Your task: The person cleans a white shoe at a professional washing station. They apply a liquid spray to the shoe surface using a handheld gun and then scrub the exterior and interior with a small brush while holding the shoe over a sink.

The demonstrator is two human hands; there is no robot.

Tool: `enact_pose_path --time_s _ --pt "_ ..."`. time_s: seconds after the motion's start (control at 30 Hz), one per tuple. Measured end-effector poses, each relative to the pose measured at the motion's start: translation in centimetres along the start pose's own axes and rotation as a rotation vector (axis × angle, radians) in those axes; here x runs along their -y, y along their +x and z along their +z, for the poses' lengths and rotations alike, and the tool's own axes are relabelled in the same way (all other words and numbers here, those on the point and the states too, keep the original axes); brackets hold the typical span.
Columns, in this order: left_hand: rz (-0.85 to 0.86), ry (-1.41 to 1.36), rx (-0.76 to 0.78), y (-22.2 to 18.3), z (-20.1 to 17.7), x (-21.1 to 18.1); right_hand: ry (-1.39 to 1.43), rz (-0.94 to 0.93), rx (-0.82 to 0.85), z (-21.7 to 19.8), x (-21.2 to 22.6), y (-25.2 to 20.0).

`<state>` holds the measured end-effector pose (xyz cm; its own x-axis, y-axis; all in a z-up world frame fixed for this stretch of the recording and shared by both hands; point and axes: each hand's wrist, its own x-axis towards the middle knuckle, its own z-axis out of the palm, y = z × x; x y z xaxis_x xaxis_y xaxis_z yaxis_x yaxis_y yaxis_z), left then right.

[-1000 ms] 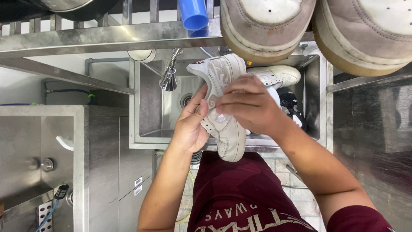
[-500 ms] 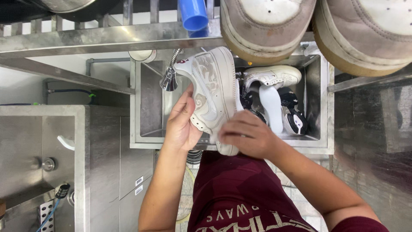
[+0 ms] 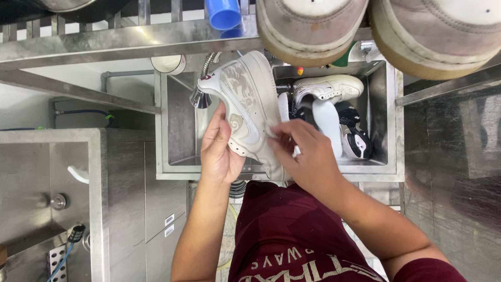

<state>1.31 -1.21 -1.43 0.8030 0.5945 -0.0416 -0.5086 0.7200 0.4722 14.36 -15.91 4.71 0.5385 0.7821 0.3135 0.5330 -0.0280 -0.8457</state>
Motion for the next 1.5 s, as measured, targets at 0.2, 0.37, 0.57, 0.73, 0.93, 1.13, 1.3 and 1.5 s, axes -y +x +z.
enact_pose_path --time_s 0.2,0.37,0.57,0.73,0.93,1.13,1.3,1.5 --pt "-0.019 0.042 -0.004 -0.6 -0.4 0.0 0.069 0.061 0.091 0.6 -0.3 -1.0" --pt "-0.012 0.085 -0.047 -0.8 -0.7 1.3 0.062 -0.063 -0.089 0.7 -0.7 1.2" --pt "0.066 0.062 -0.094 -0.5 0.4 0.7 0.05 -0.114 0.02 1.0 -2.0 -3.4" --pt "0.164 0.013 -0.089 -0.2 1.6 0.7 0.254 -0.157 -0.182 2.9 -6.7 -6.3" --pt "0.18 -0.269 -0.325 -0.8 2.1 2.8 0.61 -0.098 -0.198 3.4 -8.4 -4.8" --pt "0.262 -0.43 -0.295 -2.9 3.4 3.9 0.816 0.258 0.043 1.4 -9.0 -4.3" --pt "0.284 -0.282 -0.283 -3.6 3.4 5.4 0.986 0.6 0.225 0.6 -12.6 -4.9" --pt "0.018 0.269 -0.336 -5.4 0.1 8.4 0.681 0.477 0.247 -2.9 -12.8 -2.9"
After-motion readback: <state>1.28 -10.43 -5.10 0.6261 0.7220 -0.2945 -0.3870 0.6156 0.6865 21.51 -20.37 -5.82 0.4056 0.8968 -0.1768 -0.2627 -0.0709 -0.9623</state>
